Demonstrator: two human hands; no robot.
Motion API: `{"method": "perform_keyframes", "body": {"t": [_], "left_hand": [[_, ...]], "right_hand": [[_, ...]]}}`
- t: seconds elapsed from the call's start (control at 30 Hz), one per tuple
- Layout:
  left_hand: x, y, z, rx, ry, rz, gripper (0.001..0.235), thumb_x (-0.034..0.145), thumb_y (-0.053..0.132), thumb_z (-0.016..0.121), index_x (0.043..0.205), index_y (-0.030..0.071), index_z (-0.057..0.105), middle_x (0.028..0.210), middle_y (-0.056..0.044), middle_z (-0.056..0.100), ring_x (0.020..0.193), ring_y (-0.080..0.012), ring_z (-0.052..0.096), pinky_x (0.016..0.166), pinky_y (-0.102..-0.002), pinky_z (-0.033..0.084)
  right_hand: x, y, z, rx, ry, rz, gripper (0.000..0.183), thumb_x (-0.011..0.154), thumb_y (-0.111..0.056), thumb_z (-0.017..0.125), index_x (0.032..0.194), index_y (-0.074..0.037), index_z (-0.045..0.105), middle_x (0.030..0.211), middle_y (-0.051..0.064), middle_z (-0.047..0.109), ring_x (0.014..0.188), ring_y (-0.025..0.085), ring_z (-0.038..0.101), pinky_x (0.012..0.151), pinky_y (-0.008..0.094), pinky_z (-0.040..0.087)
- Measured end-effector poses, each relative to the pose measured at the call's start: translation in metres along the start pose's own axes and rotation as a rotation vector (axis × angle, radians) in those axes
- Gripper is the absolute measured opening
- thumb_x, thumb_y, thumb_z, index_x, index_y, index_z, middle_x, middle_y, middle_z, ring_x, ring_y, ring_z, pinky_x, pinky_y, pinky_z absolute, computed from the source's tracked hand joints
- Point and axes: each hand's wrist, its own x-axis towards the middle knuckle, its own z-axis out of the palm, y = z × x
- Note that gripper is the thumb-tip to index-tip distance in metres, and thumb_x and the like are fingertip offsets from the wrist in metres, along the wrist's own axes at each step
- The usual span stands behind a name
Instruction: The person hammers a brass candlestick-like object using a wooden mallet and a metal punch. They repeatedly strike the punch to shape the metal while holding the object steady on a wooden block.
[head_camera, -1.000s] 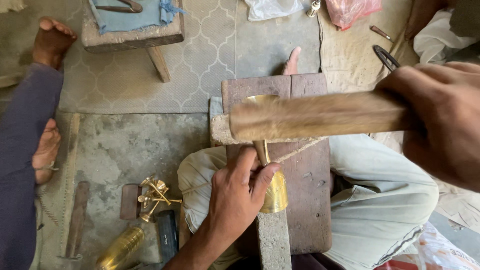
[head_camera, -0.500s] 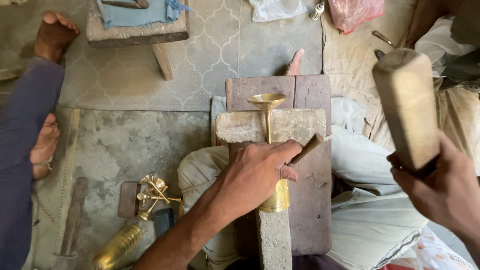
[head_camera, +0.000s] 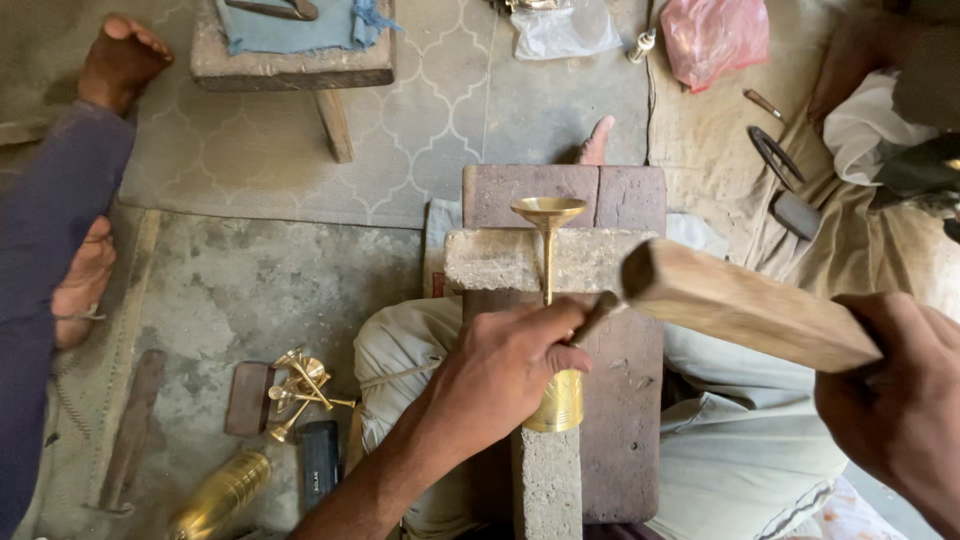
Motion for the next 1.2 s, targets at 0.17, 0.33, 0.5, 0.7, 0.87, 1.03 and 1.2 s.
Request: {"method": "perform_keyframes", "body": {"t": [0.17,0.33,0.5,0.7,0.87,1.03,1.2], "left_hand": [[-0.004,-0.007,-0.015,-0.143,0.078,-0.074,0.028,0.095,0.027,0.072,0.101,0.003,0.061,0.081,-0.008,0.076,0.068,-0.0173,0.079,0.054,-0.033,0.057],[-0.001,-0.005,-0.013,0.0,0.043,-0.045,0.031,0.093,0.027,0.076,0.094,0.001,0.059,0.074,-0.011,0.07,0.066,-0.0195,0.072,0.055,-0.038,0.052],[0.001,-0.004,-0.011,-0.036,0.034,0.008,0.025,0.093,0.022,0.073,0.098,0.002,0.058,0.076,-0.008,0.07,0.071,-0.0185,0.075,0.058,-0.038,0.053],[-0.007,-0.007,-0.001,0.001,0.089,-0.03,0.026,0.098,0.025,0.066,0.106,0.001,0.058,0.071,-0.009,0.067,0.068,-0.0203,0.071,0.053,-0.035,0.053],[-0.023,-0.008,0.013,-0.003,0.271,-0.073,0.03,0.099,0.032,0.067,0.101,0.003,0.059,0.072,-0.006,0.072,0.06,-0.0169,0.072,0.048,-0.03,0.053],[-0.041,-0.006,0.031,-0.185,0.483,-0.119,0.027,0.1,0.027,0.067,0.099,0.002,0.057,0.078,-0.006,0.074,0.068,-0.0134,0.077,0.053,-0.027,0.061],[-0.046,-0.013,0.045,-0.251,0.571,-0.13,0.026,0.099,0.024,0.07,0.094,0.002,0.056,0.077,-0.007,0.072,0.07,-0.0121,0.078,0.055,-0.025,0.064]], "right_hand": [[0.008,0.004,-0.001,0.033,-0.04,0.063,0.028,0.085,0.0,0.07,0.112,-0.004,0.066,0.098,0.023,0.07,0.085,0.033,0.071,0.073,0.038,0.058],[0.023,0.004,-0.003,0.042,-0.08,0.068,0.027,0.085,-0.001,0.068,0.112,-0.005,0.067,0.095,0.02,0.071,0.081,0.032,0.072,0.071,0.038,0.058],[0.047,-0.007,-0.004,0.029,-0.128,0.048,0.027,0.086,-0.002,0.065,0.112,-0.006,0.067,0.092,0.017,0.072,0.077,0.031,0.072,0.069,0.039,0.058],[0.085,-0.043,-0.021,-0.051,-0.161,-0.051,0.027,0.087,-0.003,0.062,0.113,-0.006,0.067,0.089,0.014,0.073,0.072,0.029,0.073,0.068,0.039,0.059],[0.121,-0.083,-0.051,-0.255,-0.216,-0.265,0.033,0.074,-0.009,0.069,0.106,-0.011,0.069,0.084,0.007,0.073,0.078,0.026,0.074,0.075,0.044,0.058],[0.122,-0.118,-0.07,-0.43,-0.185,-0.293,0.028,0.082,-0.017,0.072,0.11,-0.017,0.068,0.087,0.003,0.071,0.08,0.024,0.071,0.076,0.043,0.055],[0.119,-0.142,-0.082,-0.542,-0.244,-0.445,0.037,0.079,-0.019,0.073,0.115,-0.017,0.066,0.088,0.001,0.067,0.08,0.02,0.069,0.076,0.038,0.056]]}}
